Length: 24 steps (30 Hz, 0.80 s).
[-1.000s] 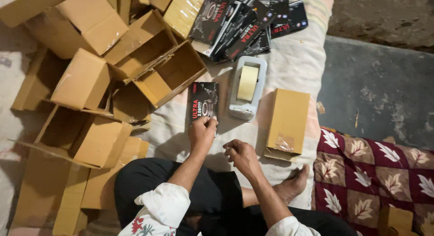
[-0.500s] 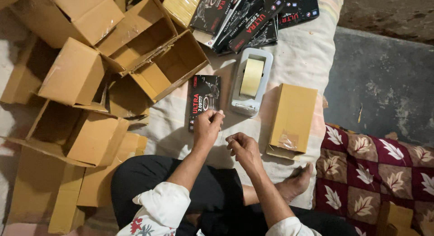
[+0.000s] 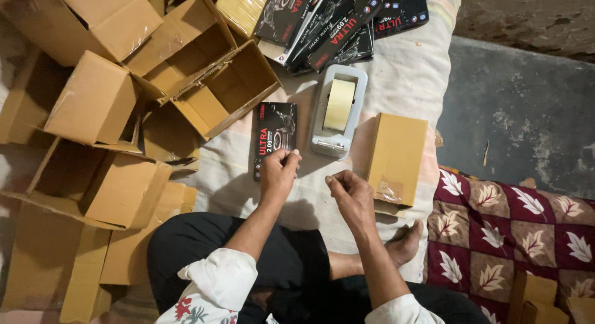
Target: The person sits on the floor and packs smart watches into cardboard boxes. They open a product box, place the watch and accessories inside a shipping box, and seal it with tape. The process is repeated for a second watch.
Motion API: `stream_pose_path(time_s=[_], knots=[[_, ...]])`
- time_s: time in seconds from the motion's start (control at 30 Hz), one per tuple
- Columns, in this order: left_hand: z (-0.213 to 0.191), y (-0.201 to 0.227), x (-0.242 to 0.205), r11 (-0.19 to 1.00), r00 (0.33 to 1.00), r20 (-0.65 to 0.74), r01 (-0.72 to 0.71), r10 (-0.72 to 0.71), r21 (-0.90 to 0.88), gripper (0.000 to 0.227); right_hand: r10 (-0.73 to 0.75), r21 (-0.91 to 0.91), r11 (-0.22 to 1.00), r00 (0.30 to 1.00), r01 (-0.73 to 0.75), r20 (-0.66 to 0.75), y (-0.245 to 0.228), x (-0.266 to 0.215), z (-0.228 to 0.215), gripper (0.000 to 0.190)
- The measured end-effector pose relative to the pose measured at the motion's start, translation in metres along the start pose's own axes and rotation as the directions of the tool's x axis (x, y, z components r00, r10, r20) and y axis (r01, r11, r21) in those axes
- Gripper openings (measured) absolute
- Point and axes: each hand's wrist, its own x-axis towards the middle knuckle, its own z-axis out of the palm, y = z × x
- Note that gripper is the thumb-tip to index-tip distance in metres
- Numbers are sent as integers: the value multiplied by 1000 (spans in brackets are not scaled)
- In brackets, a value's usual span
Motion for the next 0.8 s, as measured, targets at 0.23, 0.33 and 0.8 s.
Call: stream_pose_path(time_s=[0.23, 0.33, 0.8], knots=[[4, -14, 2, 993, 995, 97, 0, 11, -117, 21, -93, 246, 966, 994, 77, 55, 11, -2, 7, 23], [11, -29, 11, 967, 957, 284, 119, -52, -225, 23, -171, 244, 946, 967, 214, -187, 8, 21, -4, 26], [41, -76, 17, 833, 880, 474, 261, 1, -487, 57, 170, 185, 969, 985, -164, -15, -2, 117, -8, 40]])
